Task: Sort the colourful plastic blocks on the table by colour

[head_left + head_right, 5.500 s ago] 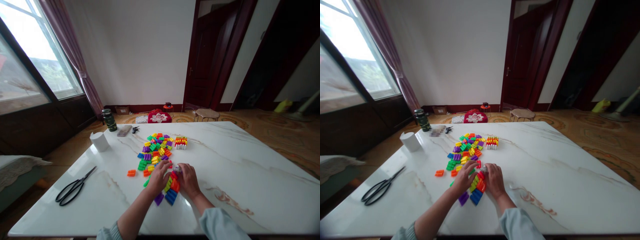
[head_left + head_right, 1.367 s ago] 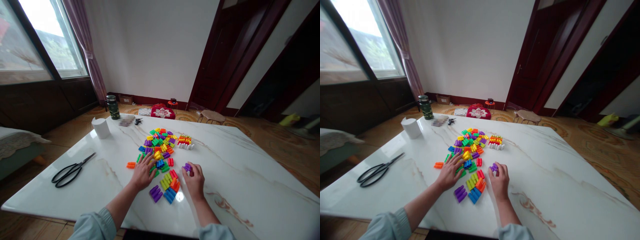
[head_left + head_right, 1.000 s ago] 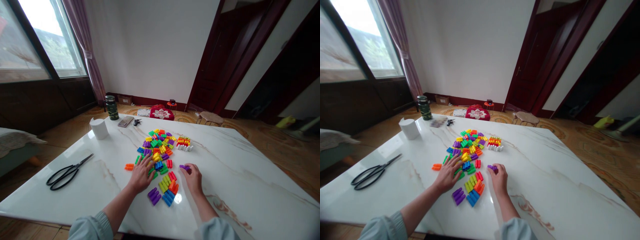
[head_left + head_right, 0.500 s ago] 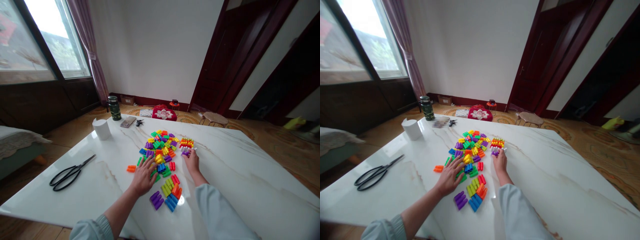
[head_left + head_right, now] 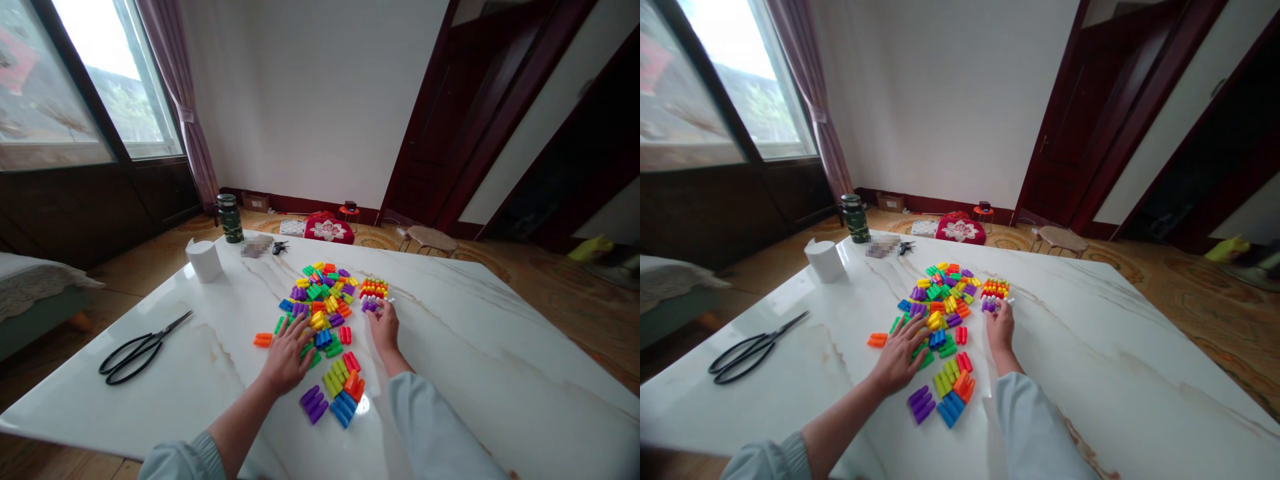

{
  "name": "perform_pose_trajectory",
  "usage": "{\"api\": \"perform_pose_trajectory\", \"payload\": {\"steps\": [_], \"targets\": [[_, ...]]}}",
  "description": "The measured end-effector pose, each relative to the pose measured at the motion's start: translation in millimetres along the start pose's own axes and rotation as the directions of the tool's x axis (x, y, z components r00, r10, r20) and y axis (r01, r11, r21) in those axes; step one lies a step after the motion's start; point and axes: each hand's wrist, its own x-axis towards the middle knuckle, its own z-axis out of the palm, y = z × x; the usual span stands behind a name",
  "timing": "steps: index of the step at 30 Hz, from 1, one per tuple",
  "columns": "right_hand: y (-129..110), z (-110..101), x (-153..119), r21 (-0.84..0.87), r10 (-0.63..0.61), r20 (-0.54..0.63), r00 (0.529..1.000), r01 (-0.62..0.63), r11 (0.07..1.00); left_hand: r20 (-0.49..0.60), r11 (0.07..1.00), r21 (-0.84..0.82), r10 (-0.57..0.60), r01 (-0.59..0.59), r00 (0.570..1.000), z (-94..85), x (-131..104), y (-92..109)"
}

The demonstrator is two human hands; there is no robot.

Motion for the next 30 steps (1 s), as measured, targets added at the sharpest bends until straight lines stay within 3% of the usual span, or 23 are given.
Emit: {"api": "perform_pose_trajectory", "payload": {"steps": [4,8,12,16,19,21,23,26,30], "targets": [[4.6,-22.9,-16.6,-0.122,-0.115,0.011,0.993,0.115,0.986,-0.009,1.000,-0.016,0.003,-0.003,1.000,-1.0,0.6,0.4],[9.5,-46.6,-42.8,-0.458,-0.162,0.202,0.966,0.240,0.856,-0.013,1.000,-0.001,0.011,-0.011,1.000,-1.3,0.2,0.6],[6.5,-50.1,-60.8,-0.621,-0.127,0.278,0.952,0.279,0.732,-0.043,0.999,0.033,0.031,-0.029,0.999,-1.4,-5.4,1.2],[1.8,-45.9,-62.6,-0.657,-0.118,0.273,0.955,0.275,0.702,-0.075,0.996,0.033,0.087,-0.084,0.993,-2.4,0.2,5.1],[-1.4,-46.1,-61.0,-0.660,-0.107,0.275,0.956,0.268,0.702,-0.096,0.994,-0.045,0.095,-0.100,0.991,-1.0,30.9,7.3],[-4.1,-47.2,-60.5,-0.659,-0.103,0.268,0.958,0.261,0.705,-0.105,0.997,-0.068,0.035,-0.042,0.994,2.0,64.0,4.7],[-6.5,-48.1,-60.2,-0.661,-0.101,0.258,0.961,0.252,0.707,-0.039,0.996,-0.050,-0.075,0.073,0.996,6.5,100.9,-2.6],[-7.9,-48.6,-59.8,-0.663,-0.096,0.254,0.963,0.245,0.708,0.013,0.991,-0.037,-0.126,0.126,0.992,14.7,148.8,-19.3],[-5.9,-47.6,-59.7,-0.649,-0.088,0.252,0.964,0.236,0.723,0.113,0.990,-0.057,-0.121,0.128,0.986,24.5,184.2,-35.9]]}}
